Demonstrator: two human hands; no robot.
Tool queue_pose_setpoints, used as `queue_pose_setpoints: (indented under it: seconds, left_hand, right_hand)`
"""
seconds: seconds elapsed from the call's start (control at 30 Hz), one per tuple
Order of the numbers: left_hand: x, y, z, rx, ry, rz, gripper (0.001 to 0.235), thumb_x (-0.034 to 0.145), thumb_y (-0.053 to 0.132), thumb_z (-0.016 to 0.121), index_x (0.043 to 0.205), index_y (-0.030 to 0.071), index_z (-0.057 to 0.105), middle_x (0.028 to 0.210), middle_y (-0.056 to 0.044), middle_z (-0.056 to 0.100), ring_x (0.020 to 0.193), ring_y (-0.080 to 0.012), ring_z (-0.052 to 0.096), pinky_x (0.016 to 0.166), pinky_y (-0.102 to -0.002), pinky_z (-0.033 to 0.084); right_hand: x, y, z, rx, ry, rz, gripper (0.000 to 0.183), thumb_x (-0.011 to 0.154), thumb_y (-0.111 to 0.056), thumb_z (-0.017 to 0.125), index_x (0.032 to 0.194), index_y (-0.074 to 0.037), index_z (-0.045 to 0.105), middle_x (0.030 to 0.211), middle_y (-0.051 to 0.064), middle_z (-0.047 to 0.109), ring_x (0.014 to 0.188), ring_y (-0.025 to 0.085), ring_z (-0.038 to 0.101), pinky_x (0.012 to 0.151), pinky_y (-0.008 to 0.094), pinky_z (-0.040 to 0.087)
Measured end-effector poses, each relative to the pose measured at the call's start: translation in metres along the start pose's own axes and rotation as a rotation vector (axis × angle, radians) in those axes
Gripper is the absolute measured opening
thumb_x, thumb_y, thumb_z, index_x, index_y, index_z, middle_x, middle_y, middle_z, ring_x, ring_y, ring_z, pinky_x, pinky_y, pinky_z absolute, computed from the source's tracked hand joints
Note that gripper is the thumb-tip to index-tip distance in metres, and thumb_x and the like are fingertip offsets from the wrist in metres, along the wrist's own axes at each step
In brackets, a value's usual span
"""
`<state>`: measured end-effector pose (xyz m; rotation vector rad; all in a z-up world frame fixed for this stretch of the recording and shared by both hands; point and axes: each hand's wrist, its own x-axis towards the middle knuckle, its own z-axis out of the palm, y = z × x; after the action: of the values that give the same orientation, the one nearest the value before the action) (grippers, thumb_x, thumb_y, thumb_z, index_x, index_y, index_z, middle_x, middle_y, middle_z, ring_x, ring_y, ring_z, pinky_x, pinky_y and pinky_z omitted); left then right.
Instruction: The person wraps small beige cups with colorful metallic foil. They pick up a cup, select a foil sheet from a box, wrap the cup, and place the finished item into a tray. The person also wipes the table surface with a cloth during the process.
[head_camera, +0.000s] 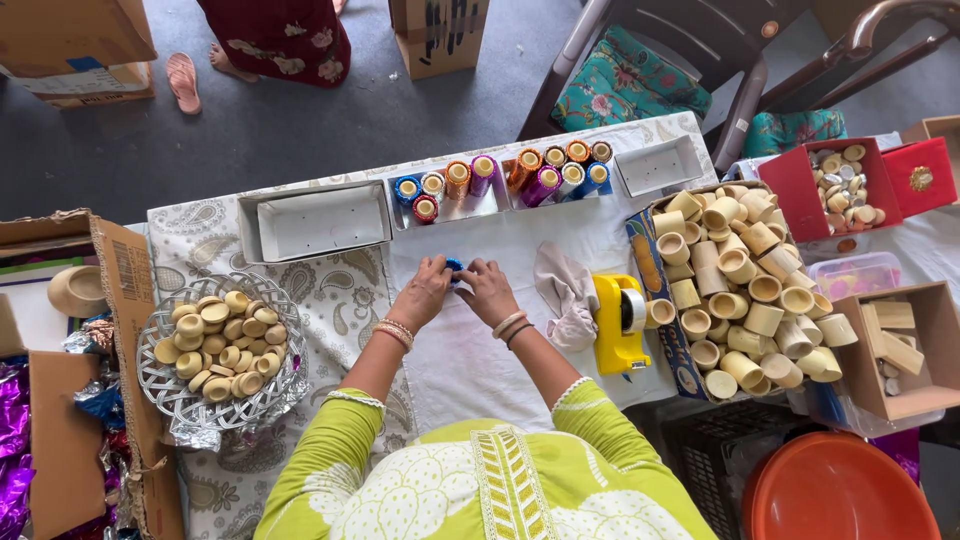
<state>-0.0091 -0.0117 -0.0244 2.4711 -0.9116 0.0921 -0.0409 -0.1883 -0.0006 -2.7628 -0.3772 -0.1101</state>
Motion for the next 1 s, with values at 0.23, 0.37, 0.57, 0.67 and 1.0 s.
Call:
queue_pose_setpoints:
  seconds: [0.23,0.37,0.57,0.67,1.0]
  left_hand:
    - [0.002,0.015,-0.016,-0.203,0.074,-0.117,0.025,0.084,0.007,0.072,0.107,0.0,0.064,0.106,-0.018,0.055,0.102,-0.0363,0.057,0.092,-0.045,0.05]
    - [0.003,0.015,-0.013,-0.206,0.098,-0.135,0.028,0.083,0.007,0.073,0.107,0.0,0.061,0.104,-0.017,0.056,0.1,-0.036,0.057,0.091,-0.044,0.05]
    - [0.002,0.014,-0.006,-0.233,0.124,-0.165,0.012,0.087,0.006,0.071,0.094,0.001,0.062,0.102,-0.016,0.057,0.098,-0.0346,0.058,0.087,-0.044,0.052]
    - [0.002,0.014,-0.005,-0.243,0.149,-0.144,0.011,0.087,0.005,0.069,0.094,0.0,0.061,0.102,-0.016,0.058,0.099,-0.0352,0.058,0.088,-0.044,0.052]
    - [-0.004,0.023,-0.009,-0.281,0.21,-0.167,0.024,0.086,0.003,0.067,0.109,0.002,0.061,0.11,-0.017,0.061,0.107,-0.0378,0.059,0.095,-0.046,0.051]
  right_hand:
    - [0.003,0.005,-0.009,0.353,0.09,0.114,0.029,0.087,-0.006,0.064,0.115,-0.015,0.07,0.106,0.006,0.065,0.102,0.028,0.062,0.09,0.04,0.053]
    - [0.024,0.017,0.006,0.406,0.134,0.171,0.015,0.097,-0.015,0.065,0.11,-0.011,0.072,0.097,0.011,0.07,0.087,0.031,0.068,0.079,0.043,0.055]
    - [0.043,0.022,0.032,0.194,-0.007,0.115,0.011,0.091,-0.019,0.068,0.093,-0.007,0.069,0.089,0.014,0.07,0.083,0.036,0.069,0.073,0.047,0.056]
    - [0.047,0.024,0.046,0.085,-0.034,0.112,0.01,0.091,-0.014,0.064,0.091,-0.005,0.061,0.091,0.016,0.069,0.084,0.04,0.068,0.073,0.05,0.055]
    - [0.045,0.058,0.054,0.167,0.081,0.065,0.014,0.09,-0.016,0.07,0.09,-0.006,0.061,0.086,0.018,0.067,0.079,0.039,0.067,0.07,0.05,0.053]
